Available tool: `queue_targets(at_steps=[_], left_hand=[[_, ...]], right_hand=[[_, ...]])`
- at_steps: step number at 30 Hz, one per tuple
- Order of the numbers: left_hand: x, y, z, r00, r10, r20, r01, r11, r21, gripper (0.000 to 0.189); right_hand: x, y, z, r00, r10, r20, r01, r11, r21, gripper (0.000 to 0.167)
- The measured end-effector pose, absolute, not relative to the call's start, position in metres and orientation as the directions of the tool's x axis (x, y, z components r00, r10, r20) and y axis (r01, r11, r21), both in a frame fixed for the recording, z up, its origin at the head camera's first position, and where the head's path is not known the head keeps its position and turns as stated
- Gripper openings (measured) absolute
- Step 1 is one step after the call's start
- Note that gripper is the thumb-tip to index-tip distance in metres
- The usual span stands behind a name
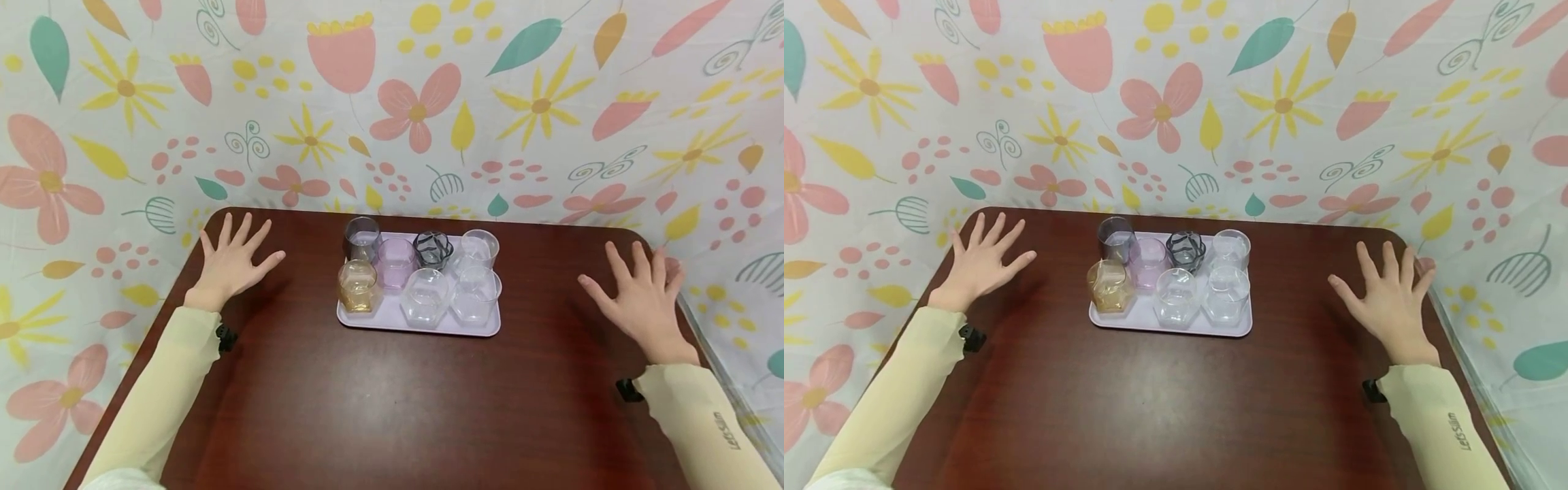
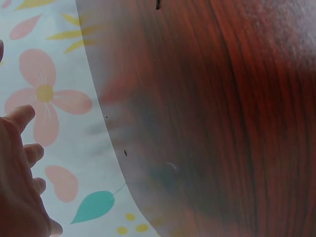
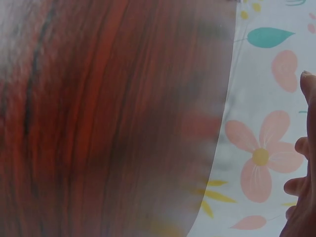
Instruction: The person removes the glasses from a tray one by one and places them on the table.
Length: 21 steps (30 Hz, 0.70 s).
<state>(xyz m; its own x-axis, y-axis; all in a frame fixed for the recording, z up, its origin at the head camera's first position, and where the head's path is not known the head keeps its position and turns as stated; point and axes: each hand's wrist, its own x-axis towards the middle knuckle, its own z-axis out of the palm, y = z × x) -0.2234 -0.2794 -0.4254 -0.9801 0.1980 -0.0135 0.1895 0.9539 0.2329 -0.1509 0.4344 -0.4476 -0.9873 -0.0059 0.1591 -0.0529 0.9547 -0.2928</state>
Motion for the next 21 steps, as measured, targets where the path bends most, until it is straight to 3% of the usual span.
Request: queue_targets(at_steps=[21], left_hand=[[-0.211, -0.268, -0.429, -0.971, 0.233, 0.058, 0.24, 0.946, 0.216, 0.086]], right_hand=[[-0.134, 0.422, -0.442, -0.981, 0.004, 0.192, -0.056, 0.95, -0.306, 0.088]])
